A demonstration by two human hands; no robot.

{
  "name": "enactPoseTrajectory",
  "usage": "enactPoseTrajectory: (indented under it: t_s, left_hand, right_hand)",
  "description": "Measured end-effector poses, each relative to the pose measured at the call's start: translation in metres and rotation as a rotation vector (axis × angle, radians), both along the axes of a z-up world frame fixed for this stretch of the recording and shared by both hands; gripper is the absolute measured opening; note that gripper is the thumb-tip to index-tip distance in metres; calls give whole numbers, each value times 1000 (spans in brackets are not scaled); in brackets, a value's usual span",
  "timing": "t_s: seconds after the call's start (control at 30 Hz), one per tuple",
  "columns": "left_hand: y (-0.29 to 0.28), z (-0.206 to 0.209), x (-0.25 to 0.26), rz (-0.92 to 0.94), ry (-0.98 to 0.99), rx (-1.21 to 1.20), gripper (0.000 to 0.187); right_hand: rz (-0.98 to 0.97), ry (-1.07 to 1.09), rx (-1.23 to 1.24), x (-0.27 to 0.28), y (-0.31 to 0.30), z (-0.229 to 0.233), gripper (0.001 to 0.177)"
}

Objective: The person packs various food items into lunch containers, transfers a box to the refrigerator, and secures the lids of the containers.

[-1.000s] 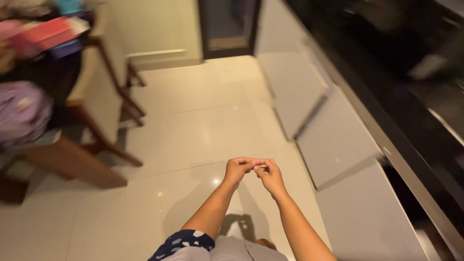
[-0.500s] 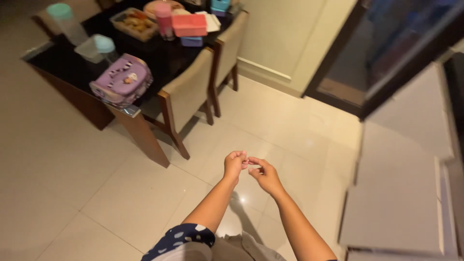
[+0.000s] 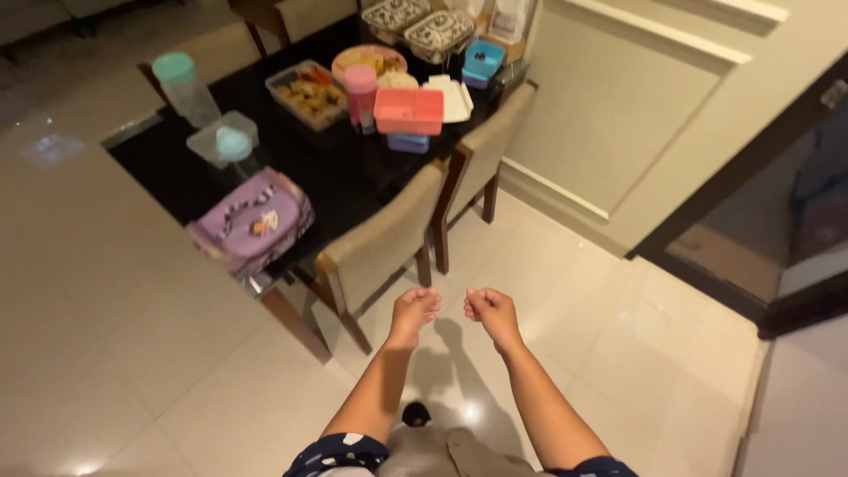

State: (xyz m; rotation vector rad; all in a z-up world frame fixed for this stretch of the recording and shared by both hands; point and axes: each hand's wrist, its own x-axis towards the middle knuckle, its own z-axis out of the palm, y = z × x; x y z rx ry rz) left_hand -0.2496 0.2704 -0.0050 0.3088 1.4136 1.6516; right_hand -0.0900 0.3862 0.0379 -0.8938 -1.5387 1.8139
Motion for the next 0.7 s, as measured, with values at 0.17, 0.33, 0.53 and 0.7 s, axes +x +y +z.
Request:
enactPoseTrajectory:
  t_s: [0.17,0.33,0.53,0.7]
  left_hand:
    - [91,29,-59,-21,-21,15,26]
    - [164,51,-101,1,-14,31,29]
    - [273,3,-155,170,-106,19,28]
    - [325,14,-189,346,-104,-19,25]
  right_hand:
    - [69,-117,44,-55,78,38,19]
    - [90,-106,12,-91,155,58,20]
    - [147,-94,32,-156,291,18,17]
    - [288,-43,104,-251,390,-15,28]
